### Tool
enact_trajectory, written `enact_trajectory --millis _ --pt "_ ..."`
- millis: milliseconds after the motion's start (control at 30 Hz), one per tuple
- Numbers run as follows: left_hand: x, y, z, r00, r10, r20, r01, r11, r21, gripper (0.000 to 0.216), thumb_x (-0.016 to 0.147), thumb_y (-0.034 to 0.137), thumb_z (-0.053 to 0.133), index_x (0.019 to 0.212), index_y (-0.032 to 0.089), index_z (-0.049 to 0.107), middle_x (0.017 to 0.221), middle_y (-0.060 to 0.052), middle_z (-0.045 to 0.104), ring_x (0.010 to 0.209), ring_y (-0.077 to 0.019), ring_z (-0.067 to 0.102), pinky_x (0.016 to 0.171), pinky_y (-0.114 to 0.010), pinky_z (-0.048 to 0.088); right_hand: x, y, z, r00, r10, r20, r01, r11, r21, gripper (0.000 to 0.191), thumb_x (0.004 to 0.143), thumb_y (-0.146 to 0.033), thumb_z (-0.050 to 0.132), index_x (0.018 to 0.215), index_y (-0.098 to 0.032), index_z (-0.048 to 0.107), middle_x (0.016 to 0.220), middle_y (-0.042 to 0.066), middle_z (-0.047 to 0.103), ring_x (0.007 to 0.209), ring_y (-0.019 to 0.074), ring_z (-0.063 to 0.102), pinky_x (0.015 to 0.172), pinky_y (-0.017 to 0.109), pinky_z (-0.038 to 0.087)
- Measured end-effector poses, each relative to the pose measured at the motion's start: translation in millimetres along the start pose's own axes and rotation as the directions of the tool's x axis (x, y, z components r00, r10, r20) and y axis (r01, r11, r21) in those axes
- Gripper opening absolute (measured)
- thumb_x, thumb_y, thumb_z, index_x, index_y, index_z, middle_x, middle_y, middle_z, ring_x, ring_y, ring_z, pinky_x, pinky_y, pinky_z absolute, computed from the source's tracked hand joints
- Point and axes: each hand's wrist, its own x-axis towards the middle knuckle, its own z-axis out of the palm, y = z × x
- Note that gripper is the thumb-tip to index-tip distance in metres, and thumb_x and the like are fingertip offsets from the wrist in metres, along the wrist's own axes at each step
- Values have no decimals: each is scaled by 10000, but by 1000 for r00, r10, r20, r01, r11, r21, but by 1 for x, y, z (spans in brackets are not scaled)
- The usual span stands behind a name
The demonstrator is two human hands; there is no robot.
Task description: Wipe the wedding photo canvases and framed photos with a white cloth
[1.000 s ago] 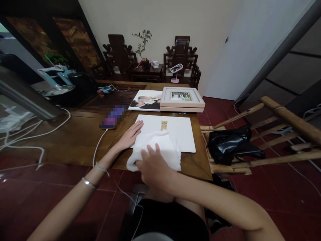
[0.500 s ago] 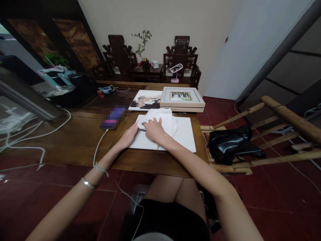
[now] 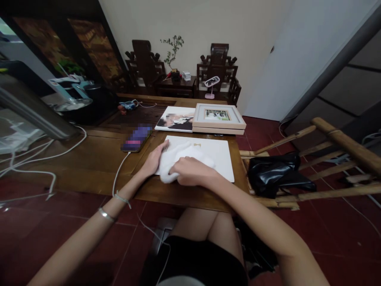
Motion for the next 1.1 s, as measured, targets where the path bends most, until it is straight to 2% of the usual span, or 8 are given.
enact_trajectory --millis 133,200,400,533,667,800,933,1100 --pt "0 -1 1 996 49 70 -58 990 130 576 945 487 295 1258 86 566 1372 -137 513 1318 -230 425 1132 -389 276 13 38 -11 966 247 -77 -242 968 63 361 729 -83 446 977 -175 690 942 100 707 821 218 617 678 274 372" --pt "2 -5 1 993 74 96 -90 980 176 493 926 434 369 1219 113 601 1352 -125 536 1316 -232 429 1130 -397 277 31 52 -14 940 323 -109 -311 944 113 347 764 -114 438 1007 -158 682 991 118 702 871 236 613 689 273 370" --pt "3 -12 0 987 117 112 -141 960 243 409 893 333 428 1197 129 611 1315 -127 567 1255 -254 490 1088 -430 335 93 58 -11 912 357 -200 -328 930 166 324 799 -171 459 1045 -127 665 1087 140 673 1003 259 576 769 271 367" --pt "2 -11 -1 985 123 119 -149 959 239 419 875 320 450 1224 132 584 1296 -127 577 1237 -260 501 1078 -440 344 100 61 -12 925 327 -196 -296 940 170 292 786 -173 446 967 -143 674 1018 114 690 956 246 581 753 270 365" --pt "2 -10 -1 985 121 125 -145 967 208 456 862 343 474 1251 121 559 1357 -145 524 1301 -266 440 1116 -434 288 72 87 -25 933 339 -124 -294 914 280 261 703 -140 461 864 -150 666 926 76 696 868 221 577 715 257 377" --pt "2 -9 -1 981 138 140 -165 964 207 452 870 326 458 1259 113 546 1368 -158 511 1325 -266 411 1124 -454 274 30 119 -30 901 427 -73 -369 844 389 279 609 -103 452 810 -154 637 875 47 676 784 198 565 663 252 395" --pt "1 -9 -1 980 141 142 -170 961 219 453 869 315 457 1257 99 544 1367 -165 510 1324 -263 414 1124 -448 282 -19 136 -17 873 465 -146 -373 831 413 230 609 -129 446 763 -166 613 891 43 669 814 209 565 718 264 408" --pt "0 -7 -1 985 134 110 -156 960 231 458 863 322 460 1249 93 550 1362 -162 516 1310 -258 434 1121 -432 292 -76 128 11 802 515 -304 -453 855 255 237 635 -114 402 745 -175 603 837 76 679 826 245 589 761 307 407"
